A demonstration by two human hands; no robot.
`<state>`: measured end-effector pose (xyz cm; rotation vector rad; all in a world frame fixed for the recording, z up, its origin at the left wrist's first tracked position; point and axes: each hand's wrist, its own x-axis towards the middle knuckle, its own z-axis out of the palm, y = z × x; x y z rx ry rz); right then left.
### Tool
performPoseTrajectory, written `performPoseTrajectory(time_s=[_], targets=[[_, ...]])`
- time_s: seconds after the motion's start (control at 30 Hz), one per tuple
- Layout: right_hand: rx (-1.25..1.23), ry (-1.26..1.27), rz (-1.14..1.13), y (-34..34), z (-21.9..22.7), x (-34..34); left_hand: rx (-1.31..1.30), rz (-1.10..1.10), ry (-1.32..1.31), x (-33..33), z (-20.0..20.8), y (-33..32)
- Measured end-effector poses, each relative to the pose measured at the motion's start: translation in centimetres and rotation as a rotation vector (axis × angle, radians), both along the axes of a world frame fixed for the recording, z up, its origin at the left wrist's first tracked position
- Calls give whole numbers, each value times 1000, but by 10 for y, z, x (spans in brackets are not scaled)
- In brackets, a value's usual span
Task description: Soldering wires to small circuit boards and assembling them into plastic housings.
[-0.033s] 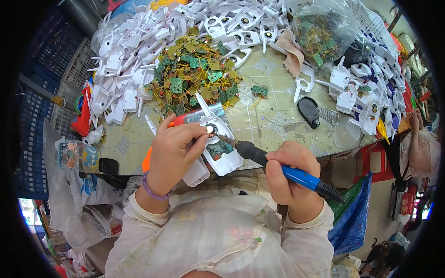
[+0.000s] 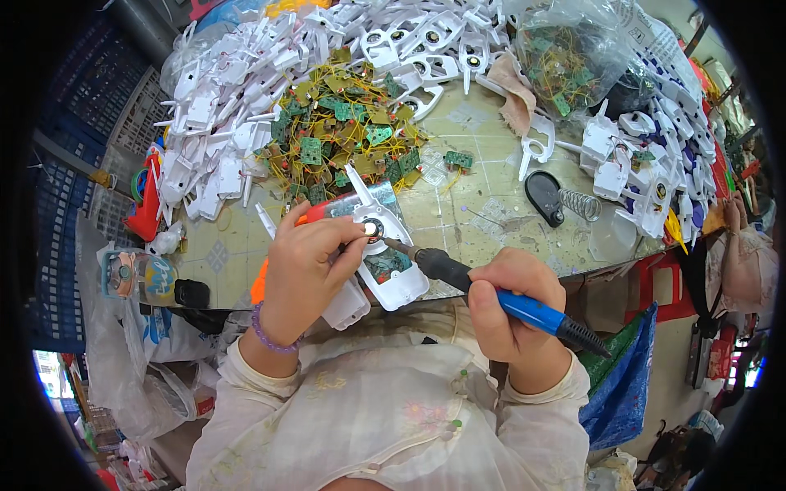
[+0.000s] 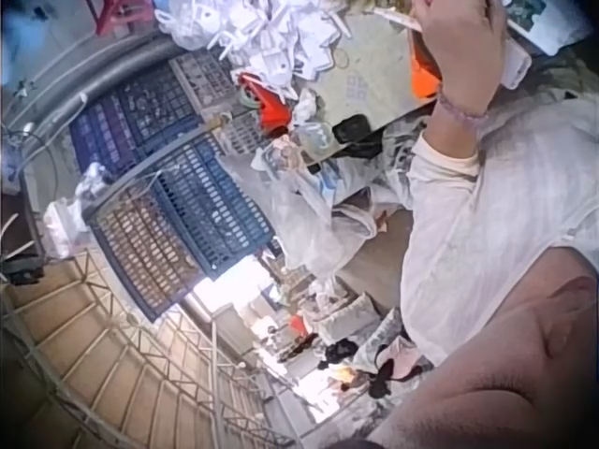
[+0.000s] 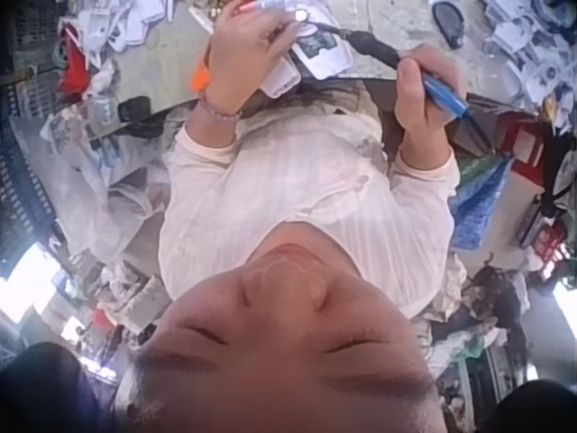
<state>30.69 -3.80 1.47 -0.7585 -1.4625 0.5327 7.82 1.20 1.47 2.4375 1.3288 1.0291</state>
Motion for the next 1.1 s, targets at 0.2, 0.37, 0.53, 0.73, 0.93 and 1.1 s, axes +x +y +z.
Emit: performPoseTrajectory(time_s=[0.2,0.37,0.53,0.73,0.93,1.1], targets=[[-69,24,-62,-4,1,-3,6,11,16,2,1,0],[-62,-16,-60,-4,6,-7,29,21,27,1,0,-1],[-43,10,-82,-4,1,-5,21,29,9,2,1,-1],[212,-155,-60,1,-1,-6,-22,43,-24,2,-1,0],[203,-117,-64,-4,-3,-1,-35,65,-45,6,-1,1],[205,-92,-68,-2,-7,-2,-91,79,-54,6,2,1]])
